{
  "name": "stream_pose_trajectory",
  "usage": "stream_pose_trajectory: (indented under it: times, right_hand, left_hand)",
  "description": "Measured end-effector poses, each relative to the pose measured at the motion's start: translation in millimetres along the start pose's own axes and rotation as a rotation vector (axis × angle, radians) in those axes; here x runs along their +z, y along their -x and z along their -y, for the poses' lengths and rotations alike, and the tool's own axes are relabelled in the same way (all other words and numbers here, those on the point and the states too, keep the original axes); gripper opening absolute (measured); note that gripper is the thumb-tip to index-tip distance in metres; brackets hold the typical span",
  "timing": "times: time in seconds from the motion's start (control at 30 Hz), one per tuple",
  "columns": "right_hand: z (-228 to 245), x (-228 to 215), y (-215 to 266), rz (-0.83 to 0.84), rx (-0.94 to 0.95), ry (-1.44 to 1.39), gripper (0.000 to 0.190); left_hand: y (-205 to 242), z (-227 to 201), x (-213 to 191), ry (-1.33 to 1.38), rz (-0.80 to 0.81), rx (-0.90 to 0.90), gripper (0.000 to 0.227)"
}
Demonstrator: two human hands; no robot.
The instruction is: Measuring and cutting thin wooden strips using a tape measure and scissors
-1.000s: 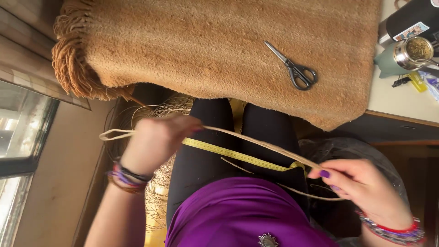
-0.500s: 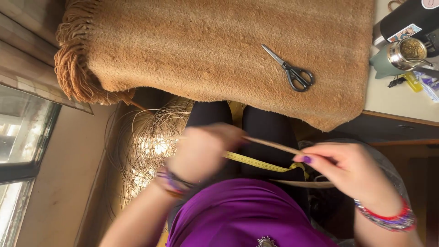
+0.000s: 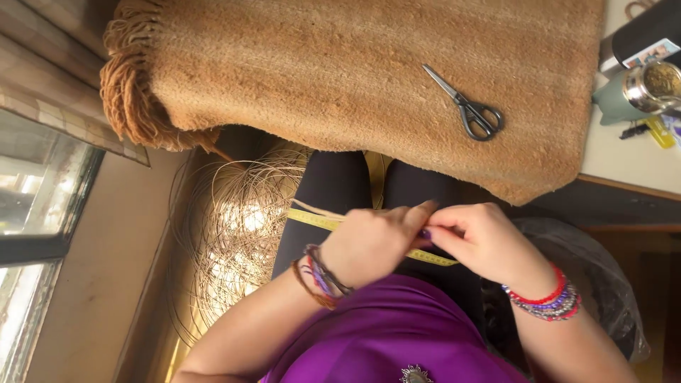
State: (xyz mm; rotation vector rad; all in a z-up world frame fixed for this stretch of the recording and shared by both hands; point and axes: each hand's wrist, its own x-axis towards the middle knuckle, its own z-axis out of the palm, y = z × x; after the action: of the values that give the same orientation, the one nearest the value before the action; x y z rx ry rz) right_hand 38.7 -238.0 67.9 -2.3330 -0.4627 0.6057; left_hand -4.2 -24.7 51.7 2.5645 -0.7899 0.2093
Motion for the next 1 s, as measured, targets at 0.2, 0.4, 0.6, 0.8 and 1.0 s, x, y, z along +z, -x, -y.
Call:
stream_pose_trajectory:
  times: [0.2, 0.4, 0.6, 0.8, 1.0]
  right_hand:
    - [-17.3, -21.9, -5.9, 0.072, 0.077, -0.023, 0.019]
    - [8.2, -10.4, -34.2, 0.119, 0.062, 0.001, 0.017]
    - [14.1, 19.5, -64.5, 0.167, -0.09, 0.057, 0.013]
    - [7.9, 14.7, -78.8, 0.176, -0.174, -0.271, 0.021]
    - [9.8, 27.1, -92.2, 0.247, -0.107, -0.403, 0.034]
  left_hand:
    - [39.3, 63.2, -18.1, -0.142, 0.062, -0.103, 0.021]
    - [53.5, 80.2, -18.7, -0.197, 0.221, -0.236, 0.029]
    - [28.6, 42.0, 13.1, 0.093, 0.017, -0.274, 0.024]
    - [39.0, 66.5, -4.0, 0.202, 0.03, -0.323, 0.011]
    - [54.6, 87.7, -12.6, 0.248, 0.088, -0.393, 0.012]
